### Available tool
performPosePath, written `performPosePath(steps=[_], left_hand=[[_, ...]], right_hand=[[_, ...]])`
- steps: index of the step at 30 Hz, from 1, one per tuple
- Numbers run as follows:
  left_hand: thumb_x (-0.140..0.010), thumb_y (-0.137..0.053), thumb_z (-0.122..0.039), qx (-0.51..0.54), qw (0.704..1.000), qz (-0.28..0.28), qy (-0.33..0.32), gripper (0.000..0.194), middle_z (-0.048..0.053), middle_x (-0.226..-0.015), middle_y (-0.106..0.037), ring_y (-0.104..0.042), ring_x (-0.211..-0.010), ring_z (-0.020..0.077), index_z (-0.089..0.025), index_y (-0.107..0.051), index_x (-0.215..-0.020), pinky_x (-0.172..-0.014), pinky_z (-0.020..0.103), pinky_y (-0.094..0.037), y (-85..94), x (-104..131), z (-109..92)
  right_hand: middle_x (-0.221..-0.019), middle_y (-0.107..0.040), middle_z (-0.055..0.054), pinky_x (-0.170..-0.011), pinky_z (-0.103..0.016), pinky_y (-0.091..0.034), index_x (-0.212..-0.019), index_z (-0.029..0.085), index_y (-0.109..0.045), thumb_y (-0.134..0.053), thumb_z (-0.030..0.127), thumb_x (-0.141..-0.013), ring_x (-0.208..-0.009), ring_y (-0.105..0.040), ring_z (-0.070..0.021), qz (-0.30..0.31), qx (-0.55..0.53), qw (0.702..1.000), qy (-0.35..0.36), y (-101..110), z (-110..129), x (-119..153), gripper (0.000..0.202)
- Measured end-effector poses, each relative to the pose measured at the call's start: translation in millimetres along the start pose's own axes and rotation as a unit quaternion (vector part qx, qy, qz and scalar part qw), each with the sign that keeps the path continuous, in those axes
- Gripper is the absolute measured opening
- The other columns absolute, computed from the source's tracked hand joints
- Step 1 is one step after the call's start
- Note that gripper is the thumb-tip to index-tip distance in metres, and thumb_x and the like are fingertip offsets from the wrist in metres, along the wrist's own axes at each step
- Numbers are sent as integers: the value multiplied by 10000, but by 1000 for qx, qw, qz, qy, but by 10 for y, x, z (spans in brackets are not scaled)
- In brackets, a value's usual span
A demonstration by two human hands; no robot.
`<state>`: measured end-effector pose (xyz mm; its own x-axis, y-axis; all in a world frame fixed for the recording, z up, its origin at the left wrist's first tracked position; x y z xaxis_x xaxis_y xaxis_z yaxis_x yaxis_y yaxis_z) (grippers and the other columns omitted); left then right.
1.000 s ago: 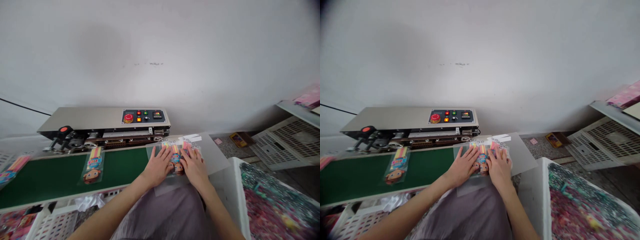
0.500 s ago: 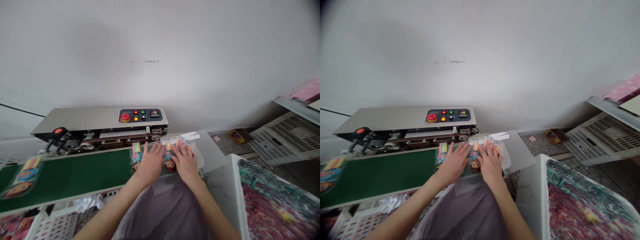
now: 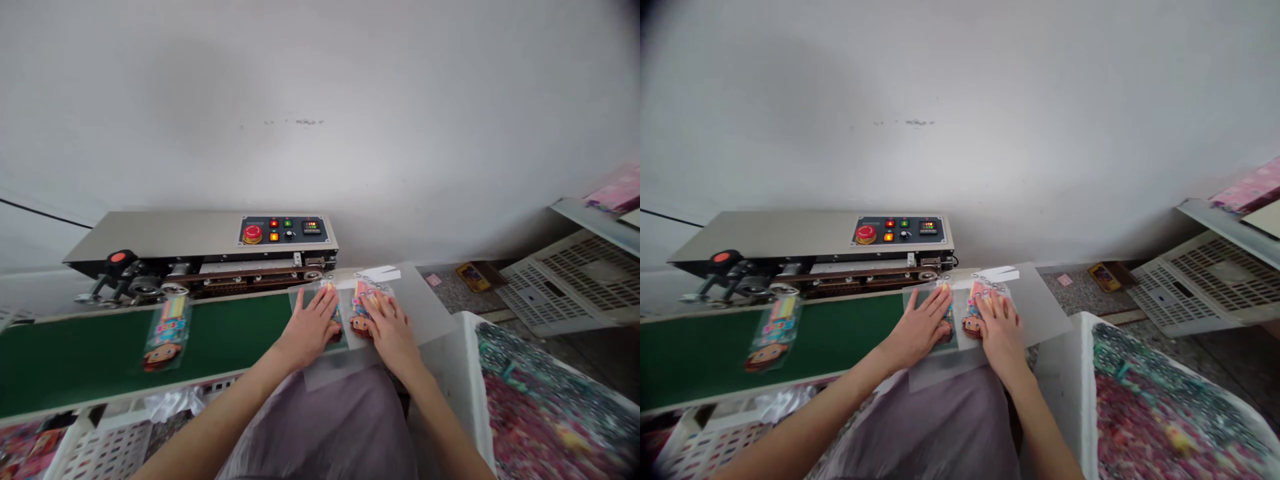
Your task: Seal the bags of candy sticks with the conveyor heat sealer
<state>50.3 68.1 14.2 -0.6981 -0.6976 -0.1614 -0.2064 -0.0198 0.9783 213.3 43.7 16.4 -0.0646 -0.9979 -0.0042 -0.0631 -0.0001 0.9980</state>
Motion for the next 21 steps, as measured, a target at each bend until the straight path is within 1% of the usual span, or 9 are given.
performPosePath(steps=[5, 7, 9, 11, 12, 14, 17, 19, 21], left_hand=[[-1063, -265, -394, 1, 999, 11, 30, 546, 108, -1630, -310, -244, -1520, 255, -197, -289, -1572, -1213, 620, -139, 64, 145, 188], [-1059, -274, -406, -4, 997, 0, 72, 540, 121, -1604, -362, -283, -1505, 280, -190, -356, -1547, -1206, 646, -129, 134, 217, 297], [-1054, -285, -413, -7, 992, -16, 123, 538, 144, -1572, -414, -323, -1484, 317, -167, -423, -1512, -1196, 676, -122, 212, 251, 365], [-1052, -291, -398, -1, 989, -22, 144, 526, 161, -1547, -448, -354, -1466, 339, -145, -472, -1477, -1188, 691, -125, 253, 204, 314], [-1052, -292, -389, 5, 990, -20, 137, 518, 161, -1542, -456, -361, -1462, 337, -144, -485, -1466, -1189, 691, -127, 250, 146, 240], [-1054, -293, -380, 19, 994, -16, 103, 509, 147, -1553, -444, -351, -1470, 317, -155, -477, -1471, -1197, 679, -129, 206, -1, 47], [-1053, -291, -395, 26, 998, -16, 47, 529, 120, -1613, -348, -292, -1499, 290, -178, -393, -1525, -1203, 660, -146, 65, -171, -196], [-1052, -282, -409, 21, 999, -20, 32, 548, 104, -1645, -274, -251, -1515, 285, -191, -340, -1552, -1200, 661, -155, -33, -185, -238], [-1052, -271, -418, 14, 999, -24, 39, 557, 92, -1661, -224, -220, -1525, 280, -199, -314, -1563, -1199, 662, -151, -89, -118, -174]], right_hand=[[-1633, -319, 19, -1089, -476, -359, -1489, 419, -435, -416, 259, -1004, -1449, -322, -306, -4, -35, 997, 65, 49, 348, -27, 511], [-1633, -319, 19, -1089, -479, -358, -1489, 418, -434, -419, 259, -1001, -1451, -319, -299, 0, -42, 996, 77, 56, 409, -32, 514], [-1621, -347, 4, -1082, -477, -363, -1489, 400, -442, -410, 286, -1010, -1440, -338, -294, -3, -38, 997, 63, 64, 378, -35, 493], [-1600, -387, -37, -1062, -474, -380, -1494, 357, -449, -402, 330, -1020, -1416, -370, -303, -10, -24, 999, 21, 74, 261, -36, 477], [-1591, -401, -59, -1050, -473, -390, -1498, 331, -450, -400, 345, -1022, -1405, -384, -311, -12, -16, 1000, -3, 76, 192, -34, 479], [-1582, -411, -88, -1033, -474, -404, -1499, 291, -455, -396, 356, -1023, -1397, -394, -323, -12, -2, 999, -36, 73, 75, -32, 484], [-1595, -387, -93, -1031, -476, -406, -1497, 277, -459, -380, 359, -1028, -1405, -388, -330, -9, 7, 999, -47, 52, -13, -37, 483], [-1603, -374, -93, -1038, -481, -400, -1505, 282, -447, -378, 361, -1030, -1409, -384, -334, -9, 9, 999, -47, 30, -31, -40, 486], [-1603, -373, -92, -1049, -486, -387, -1510, 291, -438, -388, 356, -1029, -1413, -376, -340, -12, 9, 999, -46, 14, -6, -44, 488]])
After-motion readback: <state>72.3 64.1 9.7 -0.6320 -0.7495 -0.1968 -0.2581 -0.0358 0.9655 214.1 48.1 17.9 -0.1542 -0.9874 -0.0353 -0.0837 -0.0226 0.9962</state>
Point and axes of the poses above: each hand's wrist, its own x-axis away from the middle knuckle, its own y-axis out of the back of the hand, z = x × y, the point moved 9 cm from there along -x, towards the middle knuckle
